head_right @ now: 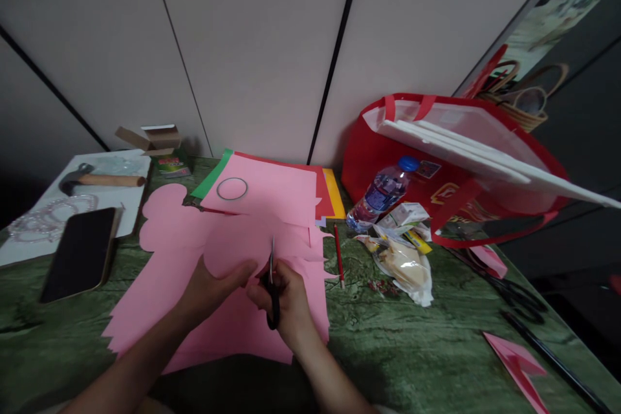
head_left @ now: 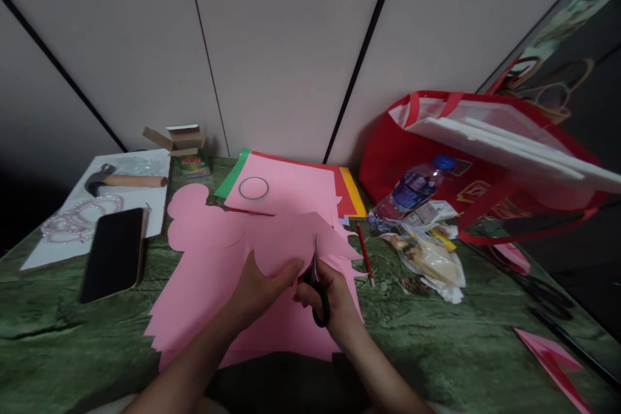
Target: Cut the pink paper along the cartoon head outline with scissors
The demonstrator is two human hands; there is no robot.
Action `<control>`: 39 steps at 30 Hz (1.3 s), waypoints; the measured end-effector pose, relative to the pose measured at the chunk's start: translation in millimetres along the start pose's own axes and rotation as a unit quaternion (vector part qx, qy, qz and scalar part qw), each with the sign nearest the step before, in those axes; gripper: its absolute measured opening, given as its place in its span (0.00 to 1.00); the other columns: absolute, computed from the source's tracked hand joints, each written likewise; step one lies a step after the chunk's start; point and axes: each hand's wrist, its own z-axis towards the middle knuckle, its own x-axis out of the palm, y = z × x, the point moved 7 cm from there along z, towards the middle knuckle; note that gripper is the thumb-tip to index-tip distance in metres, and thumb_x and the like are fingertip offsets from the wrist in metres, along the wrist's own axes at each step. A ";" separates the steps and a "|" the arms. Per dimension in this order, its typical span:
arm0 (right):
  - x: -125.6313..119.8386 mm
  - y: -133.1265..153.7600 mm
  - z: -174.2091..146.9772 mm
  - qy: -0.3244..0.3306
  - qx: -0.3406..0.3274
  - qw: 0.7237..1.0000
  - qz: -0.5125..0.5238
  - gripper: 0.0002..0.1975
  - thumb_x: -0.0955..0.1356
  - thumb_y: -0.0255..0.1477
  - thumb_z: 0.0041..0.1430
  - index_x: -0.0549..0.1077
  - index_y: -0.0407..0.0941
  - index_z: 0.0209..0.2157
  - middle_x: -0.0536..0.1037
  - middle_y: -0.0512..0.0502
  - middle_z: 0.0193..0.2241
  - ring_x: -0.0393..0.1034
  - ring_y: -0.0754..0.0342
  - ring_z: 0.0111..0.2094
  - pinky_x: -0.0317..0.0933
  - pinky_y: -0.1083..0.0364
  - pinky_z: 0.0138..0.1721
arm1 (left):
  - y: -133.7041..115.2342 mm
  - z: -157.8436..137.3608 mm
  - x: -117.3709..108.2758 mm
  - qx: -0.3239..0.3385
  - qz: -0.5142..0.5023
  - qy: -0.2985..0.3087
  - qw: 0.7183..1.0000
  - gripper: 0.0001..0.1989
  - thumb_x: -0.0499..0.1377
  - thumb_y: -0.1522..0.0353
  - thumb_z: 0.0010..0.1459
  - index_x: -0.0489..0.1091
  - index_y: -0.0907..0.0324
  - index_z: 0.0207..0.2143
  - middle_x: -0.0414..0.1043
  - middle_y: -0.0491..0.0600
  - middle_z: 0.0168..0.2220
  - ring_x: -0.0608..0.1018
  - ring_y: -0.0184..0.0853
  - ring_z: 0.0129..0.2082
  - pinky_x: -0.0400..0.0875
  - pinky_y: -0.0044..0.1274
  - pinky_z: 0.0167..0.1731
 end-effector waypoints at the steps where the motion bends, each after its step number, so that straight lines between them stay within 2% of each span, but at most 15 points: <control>1: -0.2 -0.3 0.1 -0.001 0.001 1.000 -0.002 0.11 0.72 0.32 0.43 0.65 0.44 0.24 0.66 0.57 0.15 0.58 0.60 0.17 0.53 0.60 0.19 | 0.4 0.3 -1.8 0.004 0.001 -0.011 1.000 0.08 0.60 0.64 0.46 0.70 0.61 0.22 0.76 0.50 0.22 0.78 0.38 0.26 0.74 0.27 0.28; 6: -0.8 -2.4 -0.6 -0.001 0.001 1.000 -0.006 0.10 0.71 0.32 0.44 0.66 0.43 0.25 0.66 0.57 0.15 0.59 0.60 0.17 0.54 0.60 0.19 | -3.1 1.0 -1.1 0.036 -0.009 -0.001 0.999 0.06 0.59 0.67 0.48 0.70 0.61 0.24 0.75 0.47 0.21 0.77 0.35 0.25 0.73 0.25 0.27; 10: -1.6 -1.5 -1.0 -0.003 -0.001 1.000 -0.010 0.11 0.71 0.33 0.44 0.66 0.44 0.25 0.66 0.56 0.15 0.59 0.60 0.16 0.54 0.60 0.18 | -4.9 0.7 -4.1 0.039 -0.012 -0.021 0.999 0.05 0.59 0.68 0.48 0.71 0.62 0.28 0.76 0.48 0.26 0.78 0.36 0.28 0.73 0.25 0.29; 17: -1.5 -1.6 -1.0 -0.010 0.024 1.000 0.000 0.10 0.71 0.33 0.43 0.65 0.44 0.24 0.68 0.56 0.14 0.59 0.60 0.15 0.54 0.60 0.16 | -8.0 0.6 -3.9 0.053 -0.030 -0.012 0.998 0.02 0.59 0.71 0.49 0.71 0.61 0.25 0.76 0.45 0.23 0.77 0.32 0.25 0.70 0.21 0.25; 23: -1.4 -0.8 -1.2 -0.015 0.027 1.000 0.005 0.08 0.70 0.29 0.43 0.66 0.44 0.24 0.67 0.57 0.13 0.59 0.60 0.14 0.54 0.61 0.16 | -10.3 1.6 -2.6 0.067 -0.025 0.005 0.997 0.04 0.57 0.72 0.50 0.71 0.60 0.25 0.74 0.43 0.21 0.76 0.30 0.23 0.68 0.19 0.21; 30: -1.1 0.6 -1.9 -0.015 0.033 0.999 0.002 0.09 0.70 0.29 0.42 0.65 0.44 0.24 0.65 0.58 0.13 0.59 0.61 0.14 0.54 0.61 0.15 | -14.4 1.0 -8.1 0.070 0.005 -0.029 0.997 0.05 0.57 0.72 0.49 0.73 0.62 0.26 0.75 0.46 0.22 0.75 0.32 0.23 0.67 0.20 0.21; 39: 1.0 0.7 -1.5 -0.002 0.028 1.000 0.006 0.09 0.70 0.31 0.43 0.65 0.44 0.24 0.66 0.57 0.13 0.59 0.62 0.13 0.53 0.61 0.15 | -14.1 0.8 -7.5 0.062 -0.003 -0.027 0.998 0.05 0.57 0.71 0.49 0.72 0.62 0.24 0.74 0.46 0.21 0.74 0.32 0.22 0.67 0.20 0.20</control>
